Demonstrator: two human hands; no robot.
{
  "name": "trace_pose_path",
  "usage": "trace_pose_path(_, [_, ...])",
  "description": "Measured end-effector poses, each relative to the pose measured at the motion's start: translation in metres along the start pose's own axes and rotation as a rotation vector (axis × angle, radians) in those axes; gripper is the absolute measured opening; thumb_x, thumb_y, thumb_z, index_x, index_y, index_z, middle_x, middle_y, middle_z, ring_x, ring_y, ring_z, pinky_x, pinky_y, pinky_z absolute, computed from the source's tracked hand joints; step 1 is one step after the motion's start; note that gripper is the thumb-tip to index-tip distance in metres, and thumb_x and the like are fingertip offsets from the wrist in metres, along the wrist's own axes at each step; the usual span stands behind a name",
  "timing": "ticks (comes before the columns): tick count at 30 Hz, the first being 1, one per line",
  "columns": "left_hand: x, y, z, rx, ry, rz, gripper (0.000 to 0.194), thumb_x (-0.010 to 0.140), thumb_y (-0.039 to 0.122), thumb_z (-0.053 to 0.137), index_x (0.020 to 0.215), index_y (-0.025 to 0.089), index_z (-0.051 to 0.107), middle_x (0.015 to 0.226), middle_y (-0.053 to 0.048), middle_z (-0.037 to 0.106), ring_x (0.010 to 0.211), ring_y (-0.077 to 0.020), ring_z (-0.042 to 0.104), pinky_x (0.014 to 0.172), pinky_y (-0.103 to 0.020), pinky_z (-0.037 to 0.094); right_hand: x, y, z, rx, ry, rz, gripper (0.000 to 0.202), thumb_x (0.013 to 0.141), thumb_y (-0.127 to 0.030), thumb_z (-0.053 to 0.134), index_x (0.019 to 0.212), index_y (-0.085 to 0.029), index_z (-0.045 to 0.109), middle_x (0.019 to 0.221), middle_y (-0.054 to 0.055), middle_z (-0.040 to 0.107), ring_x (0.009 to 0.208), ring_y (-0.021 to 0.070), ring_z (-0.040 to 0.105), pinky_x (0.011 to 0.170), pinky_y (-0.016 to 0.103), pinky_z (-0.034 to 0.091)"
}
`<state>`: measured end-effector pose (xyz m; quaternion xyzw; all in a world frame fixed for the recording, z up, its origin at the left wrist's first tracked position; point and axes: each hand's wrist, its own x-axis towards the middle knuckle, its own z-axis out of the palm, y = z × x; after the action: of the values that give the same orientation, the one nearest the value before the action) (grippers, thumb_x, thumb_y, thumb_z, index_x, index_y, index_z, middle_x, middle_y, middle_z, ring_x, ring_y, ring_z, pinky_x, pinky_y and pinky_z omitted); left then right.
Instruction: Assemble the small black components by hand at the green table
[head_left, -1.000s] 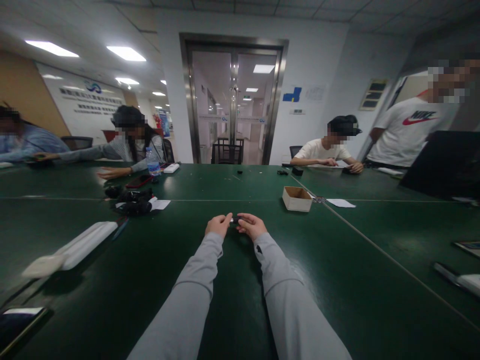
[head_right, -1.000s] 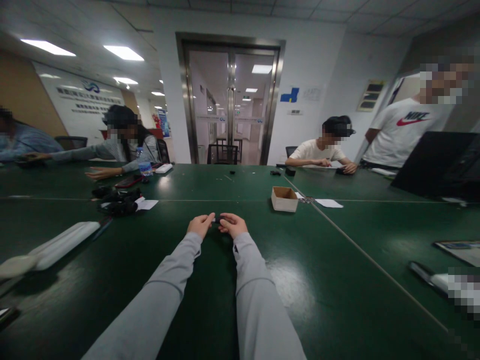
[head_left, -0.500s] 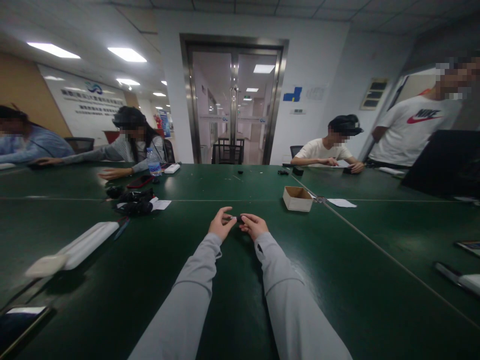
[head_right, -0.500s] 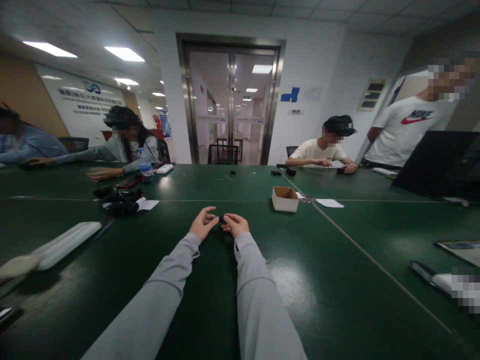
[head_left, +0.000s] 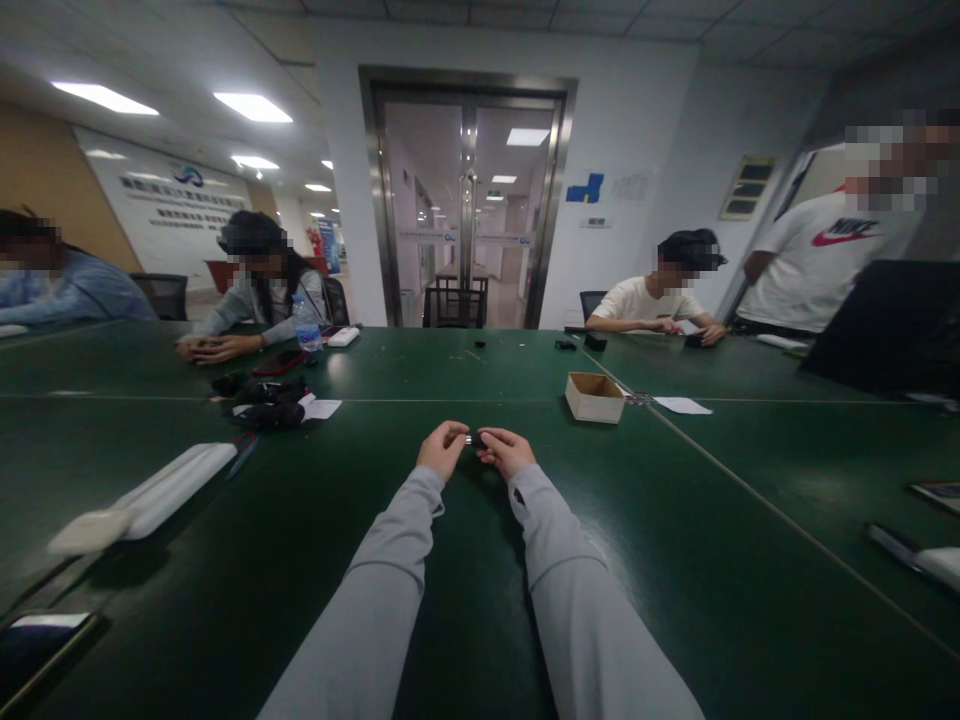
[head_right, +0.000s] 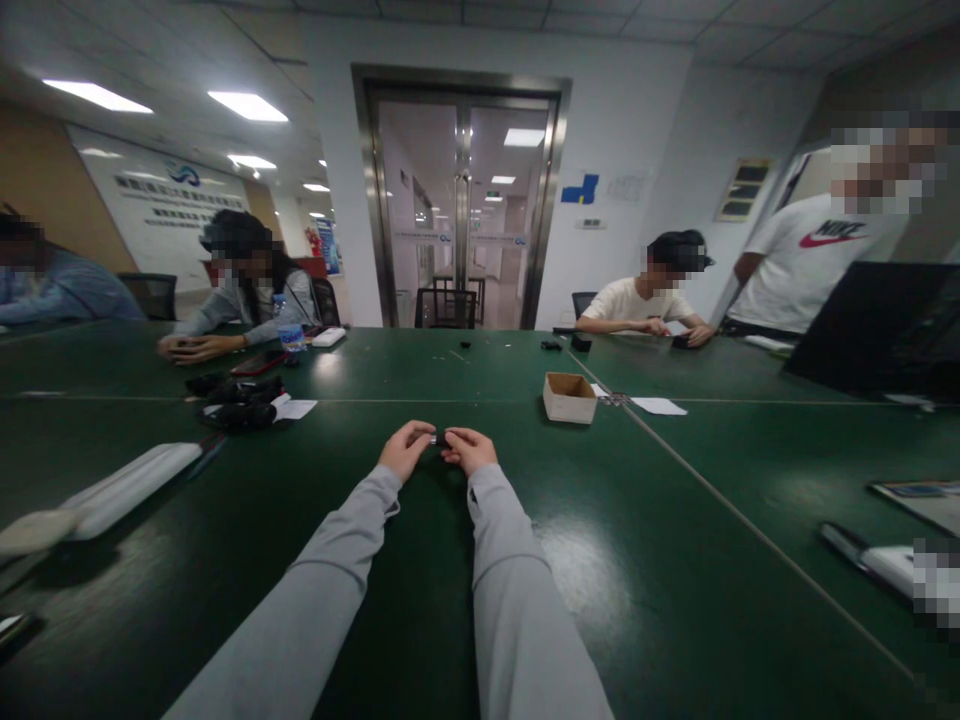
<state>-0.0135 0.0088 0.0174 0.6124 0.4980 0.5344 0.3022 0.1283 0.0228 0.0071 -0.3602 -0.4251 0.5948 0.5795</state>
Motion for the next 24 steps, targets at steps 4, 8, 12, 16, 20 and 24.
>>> trace_pose_path(4, [-0.001, 0.001, 0.0, -0.017, -0.011, -0.074, 0.021, 0.073, 0.032, 0.05, 0.084, 0.017, 0.059, 0.072, -0.003, 0.061, 0.059, -0.0117, 0.056, 0.062, -0.025, 0.045, 0.0, 0.001, 0.0, -0.004, 0.007, -0.002, 0.018, 0.063, -0.016, 0.073, 0.077, -0.01, 0.064, 0.061, 0.006, 0.062, 0.047, 0.0127, 0.058, 0.038, 0.016, 0.047])
trace_pose_path(8, [0.0, -0.002, 0.001, -0.035, -0.027, 0.027, 0.019, 0.07, 0.026, 0.054, 0.086, 0.016, 0.058, 0.079, -0.004, 0.061, 0.068, -0.0118, 0.057, 0.067, -0.023, 0.045, 0.0, 0.001, 0.0, -0.003, 0.008, -0.005, 0.018, 0.062, -0.015, 0.073, 0.077, -0.01, 0.065, 0.063, 0.006, 0.063, 0.047, 0.0124, 0.058, 0.039, 0.016, 0.048])
trace_pose_path(12, [0.001, -0.007, 0.003, -0.073, -0.009, -0.04, 0.026, 0.073, 0.033, 0.051, 0.095, 0.018, 0.054, 0.065, 0.0, 0.058, 0.061, -0.0118, 0.055, 0.062, -0.024, 0.044, 0.0, 0.0, 0.0, 0.007, -0.009, -0.005, 0.018, 0.063, -0.015, 0.073, 0.078, -0.01, 0.064, 0.062, 0.006, 0.063, 0.047, 0.0124, 0.059, 0.04, 0.015, 0.048])
trace_pose_path(16, [0.002, -0.01, 0.003, -0.056, -0.015, 0.045, 0.03, 0.068, 0.023, 0.056, 0.098, 0.018, 0.054, 0.071, 0.0, 0.057, 0.066, -0.0111, 0.054, 0.068, -0.024, 0.043, 0.0, 0.0, 0.0, 0.01, -0.01, 0.002, 0.017, 0.064, -0.013, 0.071, 0.079, -0.009, 0.064, 0.062, 0.006, 0.063, 0.047, 0.0121, 0.059, 0.039, 0.015, 0.047])
trace_pose_path(20, [0.002, -0.01, 0.004, -0.105, -0.034, -0.01, 0.026, 0.073, 0.024, 0.05, 0.097, 0.016, 0.054, 0.072, -0.002, 0.057, 0.067, -0.0124, 0.054, 0.065, -0.025, 0.043, -0.001, -0.001, 0.001, 0.003, -0.006, 0.02, 0.014, 0.066, -0.01, 0.068, 0.079, -0.008, 0.063, 0.061, 0.006, 0.063, 0.046, 0.0127, 0.059, 0.038, 0.015, 0.047])
trace_pose_path(24, [0.001, -0.007, 0.003, -0.077, -0.021, 0.063, 0.032, 0.066, 0.013, 0.054, 0.098, 0.017, 0.054, 0.076, -0.001, 0.056, 0.068, -0.0112, 0.053, 0.068, -0.024, 0.043, -0.001, -0.003, 0.002, 0.002, -0.012, 0.022, 0.013, 0.066, -0.008, 0.067, 0.079, -0.008, 0.063, 0.062, 0.007, 0.063, 0.046, 0.0122, 0.059, 0.038, 0.014, 0.046])
